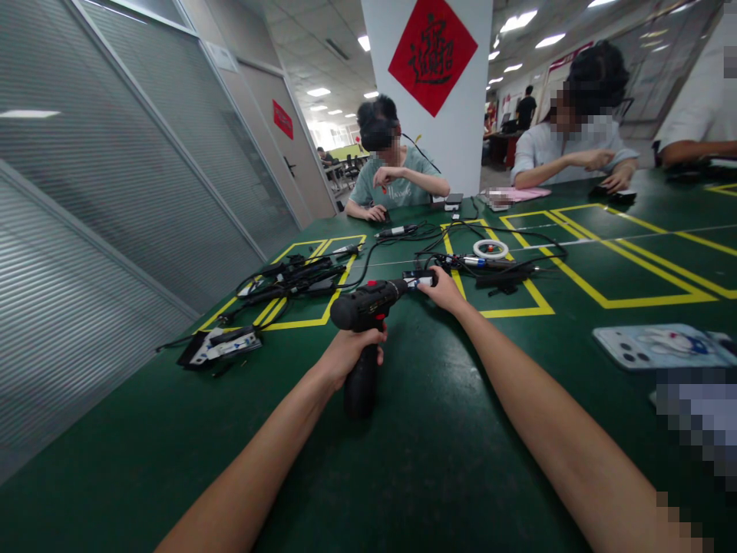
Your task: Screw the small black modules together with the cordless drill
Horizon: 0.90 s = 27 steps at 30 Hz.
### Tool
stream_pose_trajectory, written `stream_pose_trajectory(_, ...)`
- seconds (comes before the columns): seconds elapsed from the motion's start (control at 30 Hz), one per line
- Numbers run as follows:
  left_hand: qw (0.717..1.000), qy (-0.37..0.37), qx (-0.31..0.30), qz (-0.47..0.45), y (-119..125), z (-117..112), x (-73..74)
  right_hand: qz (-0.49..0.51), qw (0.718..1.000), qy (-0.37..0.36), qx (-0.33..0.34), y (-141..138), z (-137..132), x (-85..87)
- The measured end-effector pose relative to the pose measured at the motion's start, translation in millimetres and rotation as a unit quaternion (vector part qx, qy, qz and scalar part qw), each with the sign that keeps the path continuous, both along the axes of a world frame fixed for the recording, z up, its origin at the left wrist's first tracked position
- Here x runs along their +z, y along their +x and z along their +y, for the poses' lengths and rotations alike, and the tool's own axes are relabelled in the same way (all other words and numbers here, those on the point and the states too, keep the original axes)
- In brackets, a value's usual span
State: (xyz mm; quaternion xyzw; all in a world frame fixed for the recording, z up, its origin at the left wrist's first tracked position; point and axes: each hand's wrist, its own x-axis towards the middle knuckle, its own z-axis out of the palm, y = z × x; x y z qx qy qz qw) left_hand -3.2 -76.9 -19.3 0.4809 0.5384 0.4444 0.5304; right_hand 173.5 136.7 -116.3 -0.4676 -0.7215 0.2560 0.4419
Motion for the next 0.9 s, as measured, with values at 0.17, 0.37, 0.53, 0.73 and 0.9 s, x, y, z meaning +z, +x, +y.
stream_pose_trajectory(0.17,1.0,0.004,-0.004,0.004,0.8,-0.5,0.5,0.009,1.0,0.004,0.004,-0.9,2.5,-2.9)
stream_pose_trajectory(0.37,1.0,0.006,-0.01,0.003,-0.5,-0.2,0.0,0.011,1.0,0.001,0.004,-0.9,4.7,-5.1)
stream_pose_trajectory(0.53,1.0,0.004,-0.012,0.009,-1.7,0.0,-1.5,0.006,1.0,0.003,0.004,-0.4,4.7,-5.2)
stream_pose_trajectory(0.73,1.0,0.001,-0.009,0.002,-1.8,0.2,-1.7,0.003,1.0,0.005,0.002,-0.3,3.8,-4.5)
stream_pose_trajectory(0.9,1.0,0.002,-0.008,0.002,-2.4,-0.3,-2.6,0.0,1.0,0.004,0.002,-0.3,2.5,-2.4)
